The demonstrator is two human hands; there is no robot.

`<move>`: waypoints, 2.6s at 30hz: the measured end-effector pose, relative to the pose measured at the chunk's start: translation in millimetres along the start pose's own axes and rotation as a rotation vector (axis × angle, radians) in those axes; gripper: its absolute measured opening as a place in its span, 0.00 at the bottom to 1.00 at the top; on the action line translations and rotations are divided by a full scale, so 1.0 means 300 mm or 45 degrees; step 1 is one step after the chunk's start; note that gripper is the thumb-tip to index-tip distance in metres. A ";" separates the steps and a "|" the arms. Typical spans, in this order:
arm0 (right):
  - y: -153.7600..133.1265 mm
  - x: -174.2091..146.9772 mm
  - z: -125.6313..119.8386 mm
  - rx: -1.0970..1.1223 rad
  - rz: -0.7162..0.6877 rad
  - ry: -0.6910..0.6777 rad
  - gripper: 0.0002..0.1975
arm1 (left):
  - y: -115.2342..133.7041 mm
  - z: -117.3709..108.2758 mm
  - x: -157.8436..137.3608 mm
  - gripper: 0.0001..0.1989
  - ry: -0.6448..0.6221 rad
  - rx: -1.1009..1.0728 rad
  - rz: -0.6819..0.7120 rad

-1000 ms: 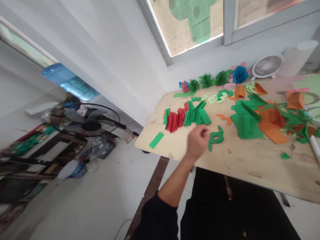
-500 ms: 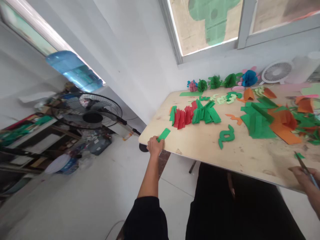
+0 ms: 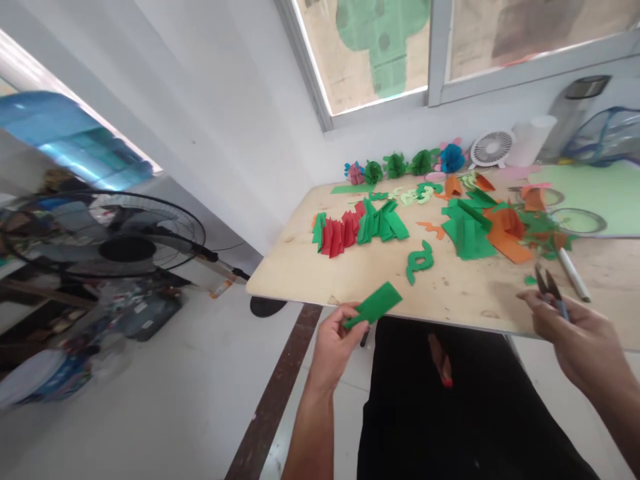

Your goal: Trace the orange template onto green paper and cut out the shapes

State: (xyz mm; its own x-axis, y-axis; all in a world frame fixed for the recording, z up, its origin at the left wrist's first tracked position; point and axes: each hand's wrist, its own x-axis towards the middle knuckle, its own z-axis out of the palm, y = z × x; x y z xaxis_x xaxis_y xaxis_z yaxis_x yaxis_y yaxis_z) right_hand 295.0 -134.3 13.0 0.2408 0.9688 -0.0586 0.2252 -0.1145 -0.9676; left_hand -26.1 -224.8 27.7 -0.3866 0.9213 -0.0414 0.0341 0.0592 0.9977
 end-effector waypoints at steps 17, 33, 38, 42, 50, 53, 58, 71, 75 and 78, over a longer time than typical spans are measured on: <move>-0.072 -0.074 0.151 0.583 0.194 -0.439 0.17 | 0.121 0.281 0.070 0.10 -0.605 0.081 -0.001; -0.121 -0.115 0.243 0.846 0.161 -0.276 0.15 | 0.072 0.477 0.005 0.13 -0.018 -0.705 -0.332; -0.119 -0.144 0.238 0.850 0.191 -0.368 0.18 | 0.100 0.474 0.056 0.14 0.080 -0.840 -0.278; -0.095 -0.176 0.254 0.828 0.321 -0.435 0.18 | 0.105 0.493 0.069 0.13 0.090 -0.919 -0.287; -0.084 -0.175 0.294 0.832 0.410 -0.479 0.17 | 0.092 0.506 0.098 0.13 0.088 -0.940 -0.332; -0.096 -0.153 0.307 0.835 0.385 -0.507 0.17 | 0.095 0.505 0.115 0.13 0.072 -0.919 -0.342; -0.106 -0.128 0.317 0.855 0.364 -0.517 0.17 | 0.107 0.502 0.130 0.12 0.058 -0.866 -0.353; -0.095 -0.101 0.327 0.766 0.338 -0.492 0.17 | 0.113 0.512 0.143 0.08 0.076 -0.847 -0.377; -0.089 -0.099 0.328 0.769 0.365 -0.495 0.17 | 0.111 0.514 0.147 0.08 0.083 -0.857 -0.388; -0.087 -0.095 0.329 0.771 0.369 -0.487 0.17 | 0.104 0.518 0.152 0.08 0.079 -0.851 -0.386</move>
State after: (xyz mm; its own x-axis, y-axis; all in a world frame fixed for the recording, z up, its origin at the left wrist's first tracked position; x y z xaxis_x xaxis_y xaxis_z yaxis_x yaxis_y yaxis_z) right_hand 189.0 -137.2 15.6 -0.1563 0.9396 -0.3045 -0.3791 -0.3417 -0.8599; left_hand 100.5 -121.4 48.4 -0.3420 0.8770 -0.3376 -0.6439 0.0430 0.7639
